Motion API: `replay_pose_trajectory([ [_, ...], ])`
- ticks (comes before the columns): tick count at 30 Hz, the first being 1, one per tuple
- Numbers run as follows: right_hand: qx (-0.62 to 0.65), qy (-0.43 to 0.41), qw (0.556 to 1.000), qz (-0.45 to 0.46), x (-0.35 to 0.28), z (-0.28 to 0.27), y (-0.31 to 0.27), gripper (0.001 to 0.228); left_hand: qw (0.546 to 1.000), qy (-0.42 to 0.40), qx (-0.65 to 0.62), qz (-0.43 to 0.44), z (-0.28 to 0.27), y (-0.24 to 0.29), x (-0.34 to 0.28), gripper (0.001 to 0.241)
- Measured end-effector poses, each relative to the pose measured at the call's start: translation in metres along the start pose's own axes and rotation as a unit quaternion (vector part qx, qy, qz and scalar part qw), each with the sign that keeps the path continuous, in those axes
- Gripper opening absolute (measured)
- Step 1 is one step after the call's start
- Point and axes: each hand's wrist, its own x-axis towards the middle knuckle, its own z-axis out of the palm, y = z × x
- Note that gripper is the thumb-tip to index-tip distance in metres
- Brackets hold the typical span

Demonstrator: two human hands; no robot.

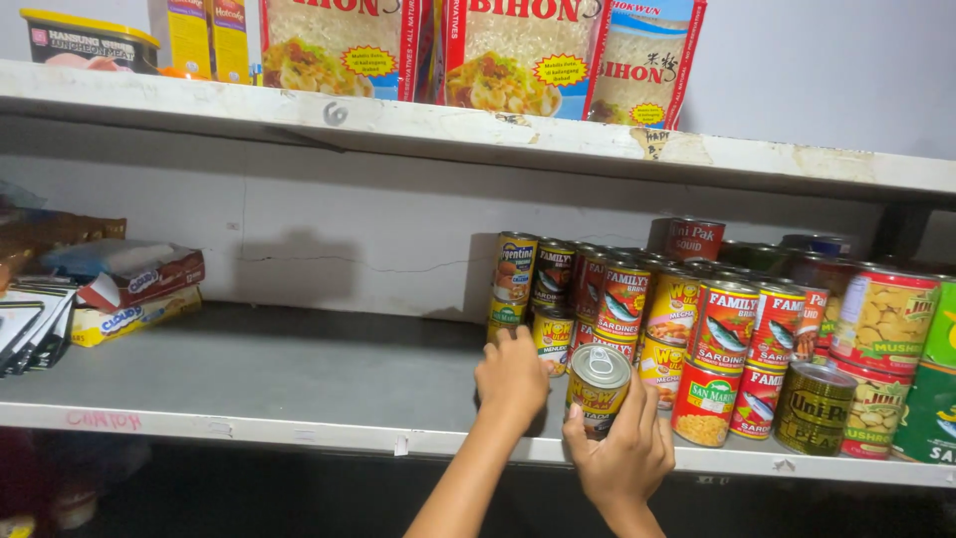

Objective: Restocking various canned food items from a large box onto a store shelf.

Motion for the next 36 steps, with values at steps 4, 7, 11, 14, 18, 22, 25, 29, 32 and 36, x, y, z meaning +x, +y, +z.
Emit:
replay_pose_trajectory([
  [4,0.036,-0.017,0.999,0.025,0.009,-0.007,-0.003,0.080,0.996,0.009,0.083,0.038,-0.042,0.007,-0.057,0.038],
  [7,0.095,-0.093,0.990,0.042,0.031,-0.009,0.004,0.079,0.992,-0.015,0.109,0.052,-0.049,0.009,-0.062,0.042],
  [11,0.127,-0.245,0.961,0.016,0.075,0.001,0.009,0.076,0.991,-0.043,0.110,0.059,-0.052,0.012,-0.062,0.042],
  [14,0.212,-0.312,0.926,-0.006,0.132,-0.009,-0.023,0.079,0.991,-0.047,0.111,0.050,-0.053,0.014,-0.056,0.040],
  [18,0.195,-0.365,0.905,-0.098,0.196,0.020,-0.040,0.070,0.990,-0.064,0.122,0.035,-0.055,0.015,-0.059,0.041],
  [22,0.050,-0.431,0.890,-0.139,0.231,0.102,-0.017,0.060,0.991,-0.057,0.119,0.038,-0.052,0.013,-0.061,0.042],
  [25,-0.108,-0.505,0.845,-0.139,0.243,0.147,0.000,0.060,0.991,-0.050,0.116,0.043,-0.052,0.012,-0.059,0.042],
  [29,-0.150,-0.563,0.803,-0.128,0.252,0.187,0.021,0.073,0.991,-0.045,0.114,0.046,-0.049,0.010,-0.059,0.043],
  [32,-0.152,-0.560,0.802,-0.142,0.252,0.143,-0.016,0.091,0.992,-0.034,0.110,0.056,-0.047,0.008,-0.059,0.042],
  [36,-0.201,-0.544,0.805,-0.124,0.253,0.122,-0.027,0.092,0.992,-0.041,0.103,0.063,-0.051,0.009,-0.060,0.042],
])
